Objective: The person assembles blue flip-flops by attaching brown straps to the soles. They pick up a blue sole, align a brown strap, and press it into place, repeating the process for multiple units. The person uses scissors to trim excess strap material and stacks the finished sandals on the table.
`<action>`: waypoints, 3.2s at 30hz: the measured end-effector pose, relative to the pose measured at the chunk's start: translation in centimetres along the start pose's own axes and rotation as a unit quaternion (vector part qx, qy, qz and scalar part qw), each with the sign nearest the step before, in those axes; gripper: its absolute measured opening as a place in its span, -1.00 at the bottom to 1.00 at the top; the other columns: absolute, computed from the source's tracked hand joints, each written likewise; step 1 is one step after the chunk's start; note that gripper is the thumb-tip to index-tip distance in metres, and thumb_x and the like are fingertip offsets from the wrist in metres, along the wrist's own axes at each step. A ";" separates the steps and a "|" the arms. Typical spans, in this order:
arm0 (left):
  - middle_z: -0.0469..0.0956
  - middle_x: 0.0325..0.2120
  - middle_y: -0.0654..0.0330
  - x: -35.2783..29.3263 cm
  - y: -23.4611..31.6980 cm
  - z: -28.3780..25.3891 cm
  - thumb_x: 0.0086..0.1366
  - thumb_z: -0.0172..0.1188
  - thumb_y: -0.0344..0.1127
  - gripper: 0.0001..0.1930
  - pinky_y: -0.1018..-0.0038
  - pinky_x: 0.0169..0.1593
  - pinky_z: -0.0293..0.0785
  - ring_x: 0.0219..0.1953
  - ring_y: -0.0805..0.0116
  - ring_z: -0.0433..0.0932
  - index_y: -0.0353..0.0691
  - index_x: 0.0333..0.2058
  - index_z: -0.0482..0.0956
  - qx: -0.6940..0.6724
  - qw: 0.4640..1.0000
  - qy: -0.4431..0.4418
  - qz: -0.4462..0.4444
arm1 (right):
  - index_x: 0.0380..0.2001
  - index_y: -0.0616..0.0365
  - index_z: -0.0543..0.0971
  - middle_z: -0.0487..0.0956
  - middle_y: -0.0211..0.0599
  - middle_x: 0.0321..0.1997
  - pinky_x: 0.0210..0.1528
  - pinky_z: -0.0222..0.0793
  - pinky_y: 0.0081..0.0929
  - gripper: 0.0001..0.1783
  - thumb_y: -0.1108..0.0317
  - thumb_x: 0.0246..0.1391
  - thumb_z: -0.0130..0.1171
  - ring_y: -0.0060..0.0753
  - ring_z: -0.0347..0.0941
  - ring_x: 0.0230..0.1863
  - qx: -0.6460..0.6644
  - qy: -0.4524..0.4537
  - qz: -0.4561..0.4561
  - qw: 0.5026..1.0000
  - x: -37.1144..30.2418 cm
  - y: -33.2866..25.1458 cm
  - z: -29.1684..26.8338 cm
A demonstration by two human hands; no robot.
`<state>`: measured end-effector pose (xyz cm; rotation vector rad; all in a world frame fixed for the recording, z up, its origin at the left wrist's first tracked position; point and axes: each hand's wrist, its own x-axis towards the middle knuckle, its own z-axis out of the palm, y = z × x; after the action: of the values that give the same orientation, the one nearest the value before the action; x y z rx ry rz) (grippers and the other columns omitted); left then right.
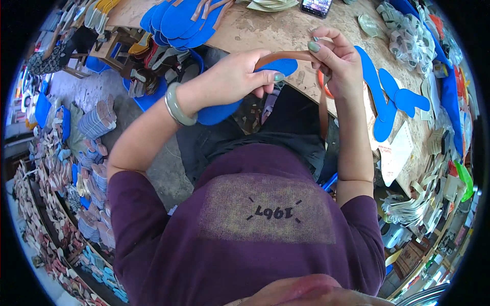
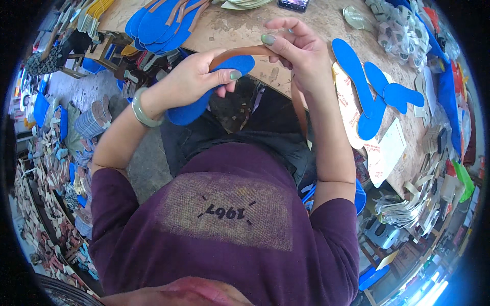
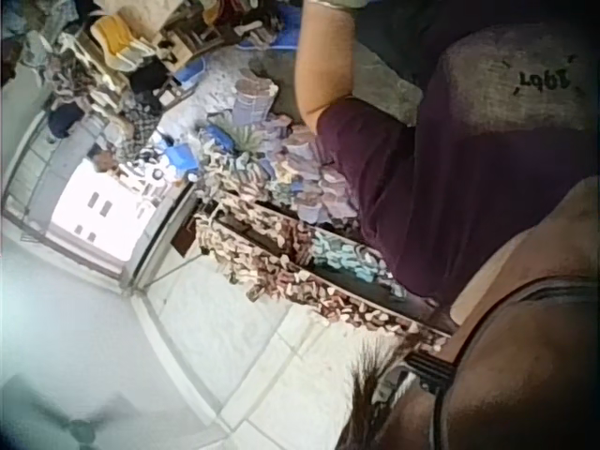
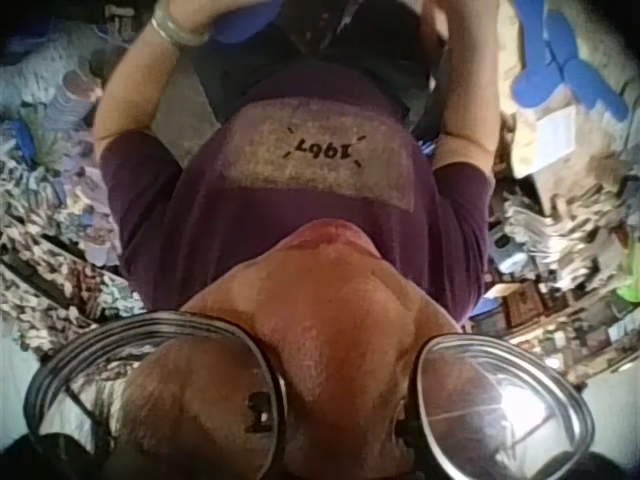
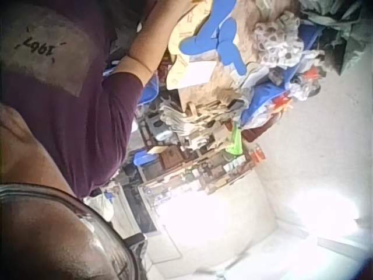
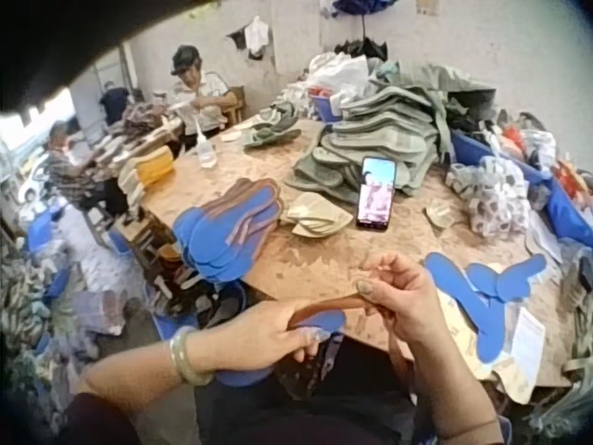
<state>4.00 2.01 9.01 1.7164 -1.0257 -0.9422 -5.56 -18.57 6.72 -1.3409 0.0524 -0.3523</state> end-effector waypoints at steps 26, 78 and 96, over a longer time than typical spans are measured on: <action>0.54 -0.28 -0.03 1.2 -2.1 2.8 0.39 -0.03 -0.17 -0.69 0.33 -0.15 0.55 -0.22 0.15 0.59 -0.34 -0.12 0.35 -0.414 0.851 0.271 0.175 | -0.32 0.22 0.68 0.63 -0.41 -0.39 -0.29 0.41 -0.69 -0.82 0.35 0.03 0.29 -0.70 0.47 -0.38 -0.065 0.113 0.025 0.991 -3.6 4.5 6.9; 0.59 -0.26 0.01 0.7 -5.2 4.3 0.31 0.10 -0.36 -0.79 0.39 -0.11 0.53 -0.22 0.30 0.58 -0.35 -0.14 0.46 -0.461 0.816 0.313 0.157 | -0.25 0.26 0.65 0.64 -0.36 -0.34 -0.22 0.41 -0.68 -0.78 0.36 0.07 0.24 -0.63 0.51 -0.32 0.023 0.067 0.083 0.994 -2.0 6.6 5.2; 0.59 -0.27 0.01 0.2 -5.5 4.4 0.20 0.21 -0.52 -0.73 0.45 -0.08 0.53 -0.19 0.30 0.59 -0.41 -0.12 0.43 -0.358 0.865 0.336 0.101 | -0.27 0.24 0.63 0.62 -0.46 -0.32 -0.20 0.37 -0.69 -0.80 0.37 0.04 0.26 -0.71 0.46 -0.32 -0.060 0.037 0.131 0.989 -2.4 6.8 5.2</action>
<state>1.34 1.83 2.49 1.1221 -0.3025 -0.4251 -5.09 -11.75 1.00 -1.4188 0.3126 -0.1776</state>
